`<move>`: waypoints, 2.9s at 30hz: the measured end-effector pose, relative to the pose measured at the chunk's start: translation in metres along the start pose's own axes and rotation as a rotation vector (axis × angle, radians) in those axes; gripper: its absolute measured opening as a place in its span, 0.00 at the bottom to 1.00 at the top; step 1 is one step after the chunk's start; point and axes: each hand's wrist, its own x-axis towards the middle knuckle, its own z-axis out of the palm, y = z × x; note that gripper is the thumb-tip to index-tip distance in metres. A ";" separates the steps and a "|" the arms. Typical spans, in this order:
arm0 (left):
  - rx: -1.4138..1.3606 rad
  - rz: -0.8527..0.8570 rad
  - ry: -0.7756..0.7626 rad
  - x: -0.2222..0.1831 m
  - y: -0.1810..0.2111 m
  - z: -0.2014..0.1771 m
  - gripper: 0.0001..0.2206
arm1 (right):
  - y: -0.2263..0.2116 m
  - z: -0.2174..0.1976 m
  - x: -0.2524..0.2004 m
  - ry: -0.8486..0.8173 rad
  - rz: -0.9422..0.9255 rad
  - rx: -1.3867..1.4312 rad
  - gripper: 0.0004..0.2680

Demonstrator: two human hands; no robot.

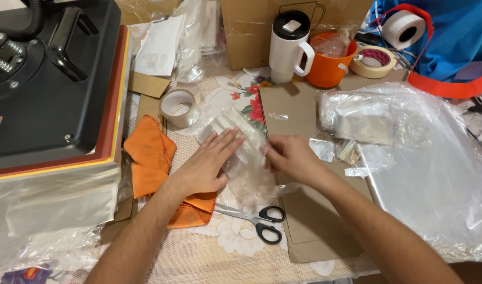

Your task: The person is sorting small items into plastic bags and sealing them using adhesive tape and scissors.

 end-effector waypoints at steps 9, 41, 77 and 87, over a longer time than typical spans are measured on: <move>-1.571 0.013 0.774 0.010 0.004 -0.012 0.28 | -0.100 -0.022 0.066 -0.047 0.070 1.171 0.05; -1.658 -0.506 0.460 0.023 0.018 -0.034 0.24 | 0.023 0.026 0.043 0.159 0.152 1.223 0.12; -1.220 -0.090 0.318 0.011 -0.029 -0.052 0.32 | -0.164 -0.112 0.027 0.089 -0.611 -0.088 0.08; -0.477 0.347 0.586 -0.004 0.042 -0.153 0.13 | -0.199 -0.114 0.020 0.011 -0.278 0.238 0.11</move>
